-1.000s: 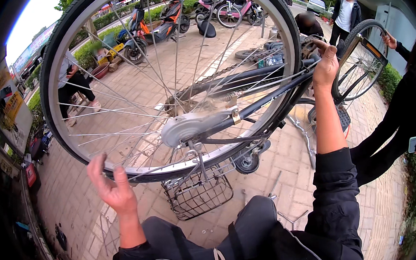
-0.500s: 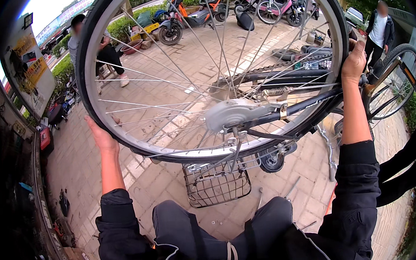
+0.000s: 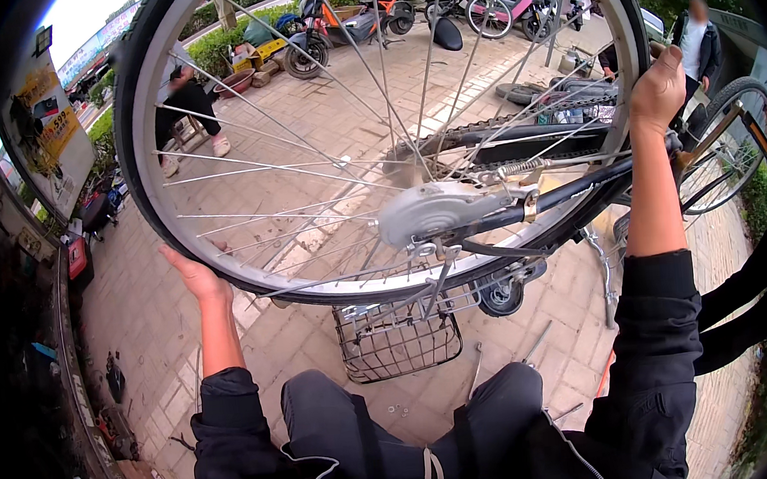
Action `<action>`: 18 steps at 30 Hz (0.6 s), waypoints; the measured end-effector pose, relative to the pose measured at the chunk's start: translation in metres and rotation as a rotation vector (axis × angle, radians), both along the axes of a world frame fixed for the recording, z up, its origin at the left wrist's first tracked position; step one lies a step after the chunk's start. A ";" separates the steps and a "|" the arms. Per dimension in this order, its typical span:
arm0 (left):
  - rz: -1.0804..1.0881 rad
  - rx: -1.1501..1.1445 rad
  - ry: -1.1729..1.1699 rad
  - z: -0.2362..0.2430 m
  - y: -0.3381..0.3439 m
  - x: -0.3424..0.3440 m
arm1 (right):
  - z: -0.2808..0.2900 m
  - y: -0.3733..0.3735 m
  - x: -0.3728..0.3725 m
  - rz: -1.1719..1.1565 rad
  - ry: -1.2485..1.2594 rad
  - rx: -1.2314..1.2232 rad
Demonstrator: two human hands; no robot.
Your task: The person removes the rear wheel of a bicycle and uses a power drill to loosen the axle nut. They then reattach the wheel, align the chain, and tighten the axle nut using a wrench. The person also adjusts the brake cable and checks the wheel's rotation.
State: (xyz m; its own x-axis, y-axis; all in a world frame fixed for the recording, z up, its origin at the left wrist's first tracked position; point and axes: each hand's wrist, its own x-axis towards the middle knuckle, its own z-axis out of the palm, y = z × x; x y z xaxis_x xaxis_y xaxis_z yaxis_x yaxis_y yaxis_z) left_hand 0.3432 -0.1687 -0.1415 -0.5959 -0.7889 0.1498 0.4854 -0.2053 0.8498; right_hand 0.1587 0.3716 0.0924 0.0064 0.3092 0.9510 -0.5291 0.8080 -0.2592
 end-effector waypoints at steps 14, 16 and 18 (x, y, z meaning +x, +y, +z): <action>0.042 -0.121 -0.035 0.015 0.000 -0.001 | -0.034 -0.019 0.010 0.059 -0.189 -0.130; 0.053 -0.131 -0.034 0.014 0.001 0.000 | -0.033 -0.012 0.004 -0.020 -0.228 -0.132; 0.086 -0.157 -0.046 0.010 -0.003 0.000 | -0.033 -0.009 0.001 -0.044 -0.206 -0.102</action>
